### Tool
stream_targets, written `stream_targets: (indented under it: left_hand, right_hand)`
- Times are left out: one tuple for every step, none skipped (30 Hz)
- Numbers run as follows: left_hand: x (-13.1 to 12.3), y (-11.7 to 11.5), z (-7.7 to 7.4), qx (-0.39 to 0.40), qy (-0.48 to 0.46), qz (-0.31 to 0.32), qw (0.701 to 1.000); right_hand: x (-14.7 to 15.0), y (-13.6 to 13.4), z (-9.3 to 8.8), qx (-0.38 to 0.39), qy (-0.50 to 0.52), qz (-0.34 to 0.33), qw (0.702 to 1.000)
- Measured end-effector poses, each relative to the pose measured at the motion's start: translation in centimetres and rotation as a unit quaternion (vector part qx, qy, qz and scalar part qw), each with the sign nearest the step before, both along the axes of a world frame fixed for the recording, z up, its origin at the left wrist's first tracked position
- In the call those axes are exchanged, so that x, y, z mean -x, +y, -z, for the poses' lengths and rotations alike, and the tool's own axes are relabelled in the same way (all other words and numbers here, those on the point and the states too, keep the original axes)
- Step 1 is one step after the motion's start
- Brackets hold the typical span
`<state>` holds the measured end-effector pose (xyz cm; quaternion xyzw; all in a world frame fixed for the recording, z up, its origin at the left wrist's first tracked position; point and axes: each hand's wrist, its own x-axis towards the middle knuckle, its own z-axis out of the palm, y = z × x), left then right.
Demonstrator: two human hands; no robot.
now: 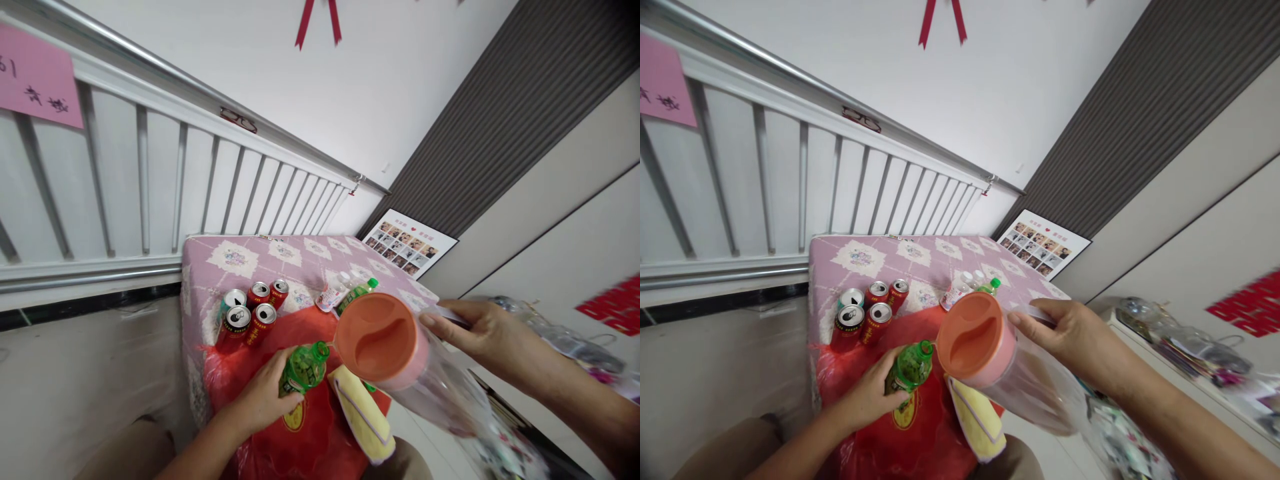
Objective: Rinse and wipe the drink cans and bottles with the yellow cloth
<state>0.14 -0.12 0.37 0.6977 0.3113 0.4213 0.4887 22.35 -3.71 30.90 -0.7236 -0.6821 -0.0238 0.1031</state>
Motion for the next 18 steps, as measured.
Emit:
stream_targets:
  left_hand:
    - [-0.02,0.01,0.02,0.0,0.0,-0.002,1.0]
    - [-0.03,0.01,0.03,0.001,0.001,-0.003,1.0]
    - [-0.03,0.01,0.03,0.002,0.001,-0.003,1.0]
    - [-0.02,0.0,0.01,0.002,0.001,-0.002,1.0]
    - [-0.01,-0.02,-0.03,0.002,0.001,-0.001,1.0]
    - [0.01,-0.05,-0.1,0.002,0.001,-0.001,1.0]
    - [0.04,-0.08,-0.17,0.003,0.001,-0.001,1.0]
    - [0.06,-0.1,-0.24,0.004,0.0,-0.001,1.0]
    - [0.08,-0.12,-0.3,0.005,-0.001,0.0,1.0]
    - [0.09,-0.13,-0.35,0.005,-0.001,0.001,1.0]
    - [0.1,-0.13,-0.37,0.004,-0.001,0.002,1.0]
    - [0.11,-0.12,-0.37,0.004,-0.001,0.002,1.0]
    - [0.11,-0.11,-0.34,0.004,-0.001,0.002,1.0]
    - [0.11,-0.09,-0.3,0.003,0.0,0.001,1.0]
    - [0.1,-0.07,-0.25,0.002,0.001,0.001,1.0]
    - [0.09,-0.04,-0.2,0.002,0.002,0.0,1.0]
    - [0.08,-0.01,-0.15,0.001,0.002,0.0,1.0]
    - [0.07,0.01,-0.11,0.002,0.003,0.0,1.0]
  right_hand:
    - [0.12,-0.01,-0.09,0.034,0.006,0.01,0.999]
    - [0.26,-0.03,-0.19,0.059,0.011,0.021,0.998]
    - [0.41,-0.04,-0.28,0.074,0.014,0.031,0.997]
    - [0.53,-0.04,-0.35,0.077,0.015,0.036,0.996]
    - [0.61,-0.04,-0.39,0.078,0.016,0.038,0.996]
    - [0.62,-0.03,-0.39,0.079,0.017,0.038,0.996]
    - [0.58,-0.02,-0.37,0.078,0.018,0.037,0.996]
    - [0.49,0.0,-0.33,0.076,0.017,0.035,0.996]
    - [0.37,0.01,-0.28,0.074,0.016,0.031,0.997]
    - [0.25,0.02,-0.24,0.071,0.014,0.029,0.997]
    - [0.13,0.01,-0.21,0.068,0.012,0.026,0.997]
    - [0.04,0.01,-0.19,0.066,0.01,0.024,0.998]
    - [-0.04,0.0,-0.19,0.064,0.009,0.02,0.998]
    - [-0.09,-0.01,-0.18,0.063,0.009,0.018,0.998]
    - [-0.11,-0.01,-0.16,0.062,0.009,0.014,0.998]
    - [-0.13,0.01,-0.13,0.061,0.009,0.009,0.998]
    - [-0.14,0.05,-0.09,0.048,0.007,0.003,0.999]
    - [-0.15,0.09,-0.03,0.029,0.004,-0.003,1.0]
